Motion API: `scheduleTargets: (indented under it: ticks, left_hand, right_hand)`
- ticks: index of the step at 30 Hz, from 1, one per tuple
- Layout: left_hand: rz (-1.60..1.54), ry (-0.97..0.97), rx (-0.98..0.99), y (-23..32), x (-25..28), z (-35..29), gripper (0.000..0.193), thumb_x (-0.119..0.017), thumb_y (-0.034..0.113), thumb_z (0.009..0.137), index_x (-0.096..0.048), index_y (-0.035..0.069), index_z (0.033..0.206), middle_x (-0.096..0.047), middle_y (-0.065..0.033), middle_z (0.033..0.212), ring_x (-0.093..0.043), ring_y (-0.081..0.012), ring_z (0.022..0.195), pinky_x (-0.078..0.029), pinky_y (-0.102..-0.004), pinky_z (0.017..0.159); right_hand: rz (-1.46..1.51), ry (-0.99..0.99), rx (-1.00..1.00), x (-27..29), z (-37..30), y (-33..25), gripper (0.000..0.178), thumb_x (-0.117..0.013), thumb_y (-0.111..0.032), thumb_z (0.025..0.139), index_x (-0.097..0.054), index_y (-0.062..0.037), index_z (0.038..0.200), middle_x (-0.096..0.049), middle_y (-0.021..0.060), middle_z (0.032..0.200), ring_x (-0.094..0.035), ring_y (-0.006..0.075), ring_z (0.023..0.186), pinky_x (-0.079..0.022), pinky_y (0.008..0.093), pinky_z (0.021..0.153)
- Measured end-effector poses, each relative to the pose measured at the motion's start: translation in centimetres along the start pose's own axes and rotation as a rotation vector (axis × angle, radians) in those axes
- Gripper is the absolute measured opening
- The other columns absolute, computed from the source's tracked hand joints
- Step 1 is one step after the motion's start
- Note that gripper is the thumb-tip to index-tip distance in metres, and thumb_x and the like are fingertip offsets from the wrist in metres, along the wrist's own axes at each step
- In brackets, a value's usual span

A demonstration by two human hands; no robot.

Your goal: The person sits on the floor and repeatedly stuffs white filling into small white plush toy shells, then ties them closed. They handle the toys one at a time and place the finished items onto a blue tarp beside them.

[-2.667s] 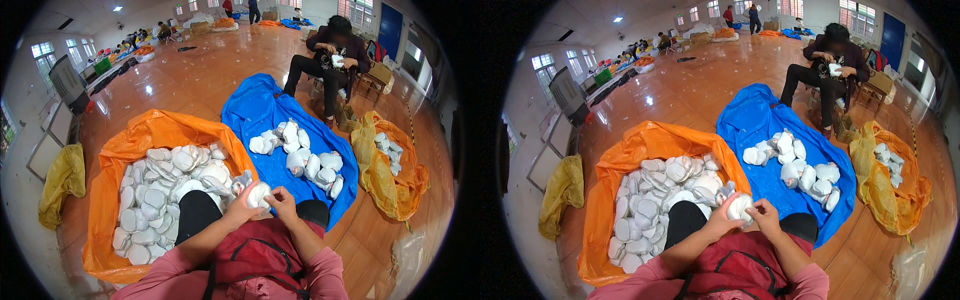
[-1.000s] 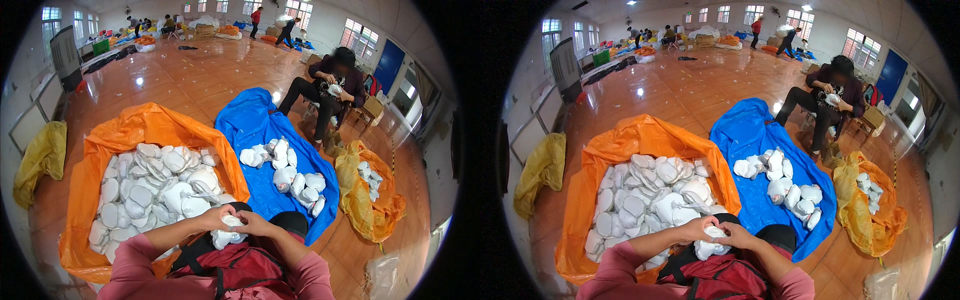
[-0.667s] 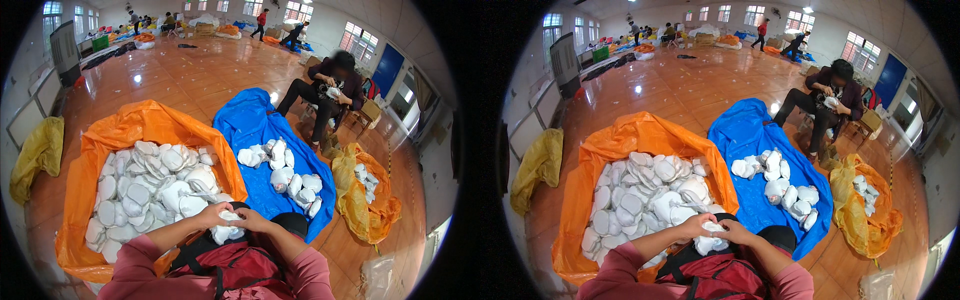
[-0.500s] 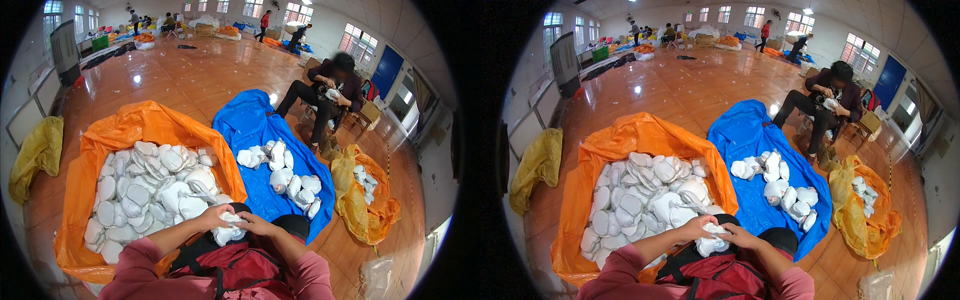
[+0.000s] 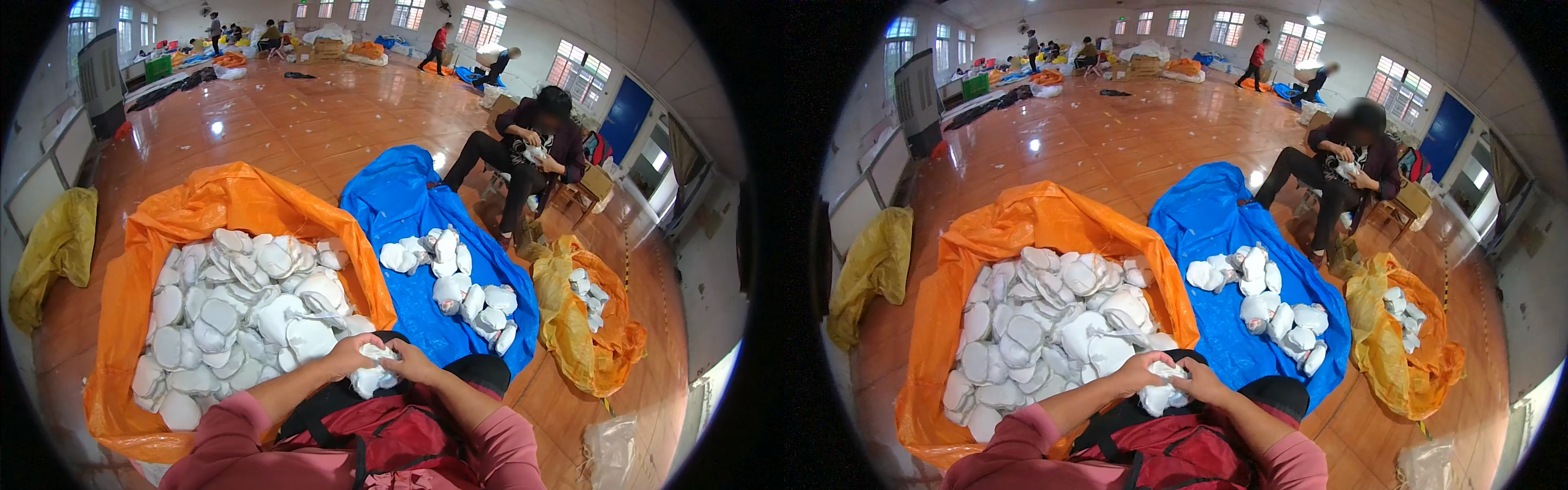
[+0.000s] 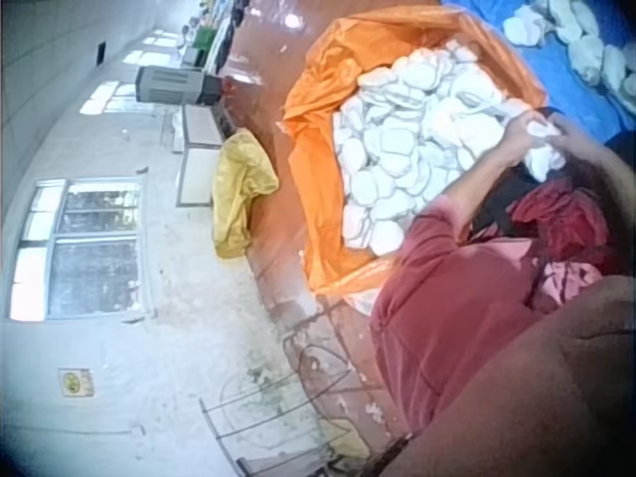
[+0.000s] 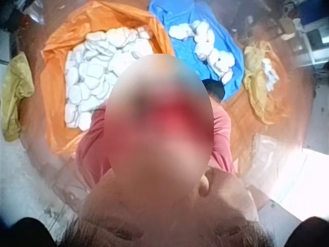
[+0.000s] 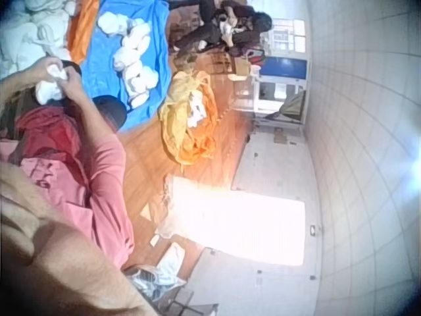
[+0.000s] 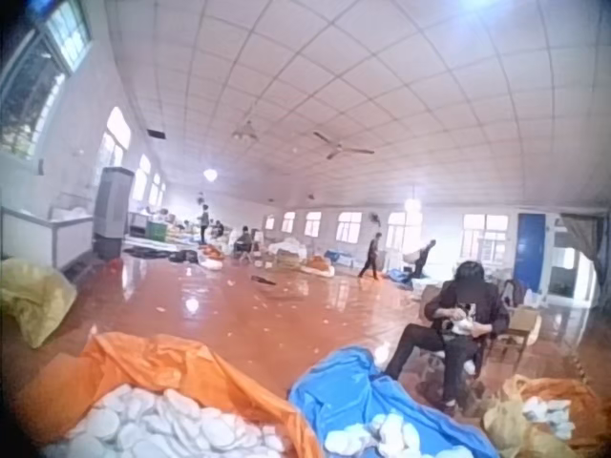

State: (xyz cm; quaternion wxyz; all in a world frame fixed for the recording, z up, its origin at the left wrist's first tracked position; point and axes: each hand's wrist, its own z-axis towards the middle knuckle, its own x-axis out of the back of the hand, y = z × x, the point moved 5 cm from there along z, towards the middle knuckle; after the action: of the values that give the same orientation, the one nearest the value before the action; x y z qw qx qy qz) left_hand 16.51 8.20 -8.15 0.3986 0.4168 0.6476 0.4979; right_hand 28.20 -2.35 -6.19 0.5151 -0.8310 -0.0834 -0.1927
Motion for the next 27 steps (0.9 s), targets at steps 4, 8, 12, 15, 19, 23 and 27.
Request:
scheduleTargets:
  ticks: [4,8,12,15,19,23,27]
  left_hand:
    - [-0.078,0.063,-0.045,-0.5,-0.1,0.4,0.035,-0.061,0.006,0.08,-0.061,0.006,0.114,-0.064,-0.0073,0.103,-0.06,-0.0149,0.093,-0.048,-0.0278,0.083]
    - [0.328,0.188,-0.211,2.2,-0.5,-0.8,0.036,-0.057,0.006,0.081,-0.058,0.003,0.116,-0.065,-0.0133,0.108,-0.061,-0.0257,0.1,-0.047,-0.0333,0.087]
    - [0.558,0.299,-0.342,3.6,-1.4,-1.2,0.033,-0.058,0.008,0.077,-0.059,0.006,0.11,-0.065,-0.0187,0.105,-0.06,-0.039,0.099,-0.047,-0.0433,0.087]
    - [0.608,0.367,-0.456,3.8,-1.9,-1.4,0.032,-0.058,0.004,0.074,-0.058,0.005,0.106,-0.065,-0.0188,0.101,-0.059,-0.0391,0.098,-0.047,-0.0447,0.086]
    - [0.589,0.455,-0.483,3.6,-1.7,-1.1,0.031,-0.054,-0.002,0.069,-0.058,0.003,0.099,-0.064,-0.0186,0.095,-0.06,-0.0383,0.093,-0.048,-0.0439,0.084]
    - [0.584,0.482,-0.467,3.3,-1.1,-0.8,0.028,-0.054,-0.001,0.069,-0.057,0.003,0.096,-0.063,-0.0185,0.094,-0.059,-0.0388,0.092,-0.047,-0.0449,0.082]
    - [0.608,0.456,-0.506,3.0,-0.8,-0.7,0.026,-0.054,0.0,0.069,-0.058,0.003,0.095,-0.063,-0.0177,0.093,-0.059,-0.0382,0.093,-0.047,-0.0452,0.082]
  right_hand:
    - [-0.142,0.168,0.091,-0.1,0.5,0.3,0.044,-0.069,-0.029,0.082,-0.055,-0.0028,0.113,-0.064,0.0144,0.092,-0.064,0.0229,0.079,-0.051,0.035,0.068]
    - [-0.088,0.225,0.093,-0.4,0.6,-0.1,0.041,-0.07,-0.024,0.08,-0.054,-0.002,0.111,-0.064,0.0173,0.094,-0.065,0.0255,0.084,-0.051,0.0368,0.073]
    - [-0.099,0.307,0.111,-1.0,1.0,-0.6,0.04,-0.071,-0.019,0.078,-0.054,-0.0026,0.11,-0.064,0.0171,0.093,-0.064,0.0261,0.084,-0.05,0.0375,0.073]
    - [-0.138,0.369,0.139,-1.3,1.2,-0.3,0.041,-0.071,-0.016,0.077,-0.053,-0.003,0.111,-0.063,0.0162,0.091,-0.064,0.0259,0.082,-0.05,0.0375,0.073]
    - [-0.058,0.429,0.197,-1.5,1.4,0.4,0.042,-0.07,-0.017,0.078,-0.052,-0.0037,0.113,-0.063,0.0131,0.09,-0.063,0.022,0.081,-0.05,0.0351,0.072]
    - [0.233,0.208,0.032,-1.5,0.6,1.1,0.041,-0.069,-0.025,0.086,-0.052,-0.006,0.119,-0.062,0.0048,0.1,-0.059,0.0133,0.091,-0.049,0.0288,0.08]
    - [0.554,-0.019,0.156,-1.0,0.3,2.2,0.042,-0.065,-0.02,0.091,-0.051,-0.004,0.128,-0.061,0.0031,0.11,-0.057,0.0117,0.1,-0.045,0.0258,0.089]
